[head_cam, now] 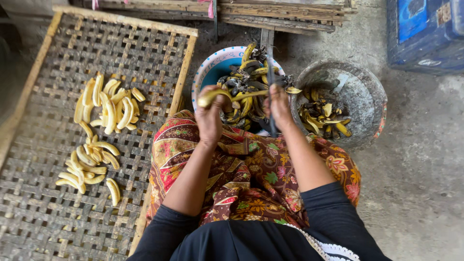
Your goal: The person peels bananas with a knife and by hand, placing the fruit on a wooden rack and the peels into a bucket.
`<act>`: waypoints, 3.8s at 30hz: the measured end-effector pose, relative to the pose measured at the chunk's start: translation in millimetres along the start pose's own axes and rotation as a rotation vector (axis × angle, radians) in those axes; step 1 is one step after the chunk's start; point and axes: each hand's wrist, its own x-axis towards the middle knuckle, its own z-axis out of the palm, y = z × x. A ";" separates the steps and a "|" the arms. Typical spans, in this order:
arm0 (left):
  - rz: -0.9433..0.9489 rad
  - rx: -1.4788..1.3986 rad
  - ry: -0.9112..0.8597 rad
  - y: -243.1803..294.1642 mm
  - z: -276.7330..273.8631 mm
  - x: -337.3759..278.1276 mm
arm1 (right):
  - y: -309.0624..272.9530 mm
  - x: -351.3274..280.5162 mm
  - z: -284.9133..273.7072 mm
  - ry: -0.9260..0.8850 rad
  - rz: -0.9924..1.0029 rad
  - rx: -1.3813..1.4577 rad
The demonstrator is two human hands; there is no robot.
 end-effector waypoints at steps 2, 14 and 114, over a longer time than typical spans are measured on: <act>-0.074 -0.168 0.101 15.5 -3.5 1.6 | -0.2 9.5 -26.6 0.122 -0.037 -0.169; -0.464 -0.382 0.236 17.8 13.8 -11.5 | -51.0 -25.8 -101.8 0.352 -0.113 -0.608; -0.685 -0.609 -0.036 -3.3 21.8 38.0 | -60.7 -99.4 -7.4 -0.235 -0.632 -0.604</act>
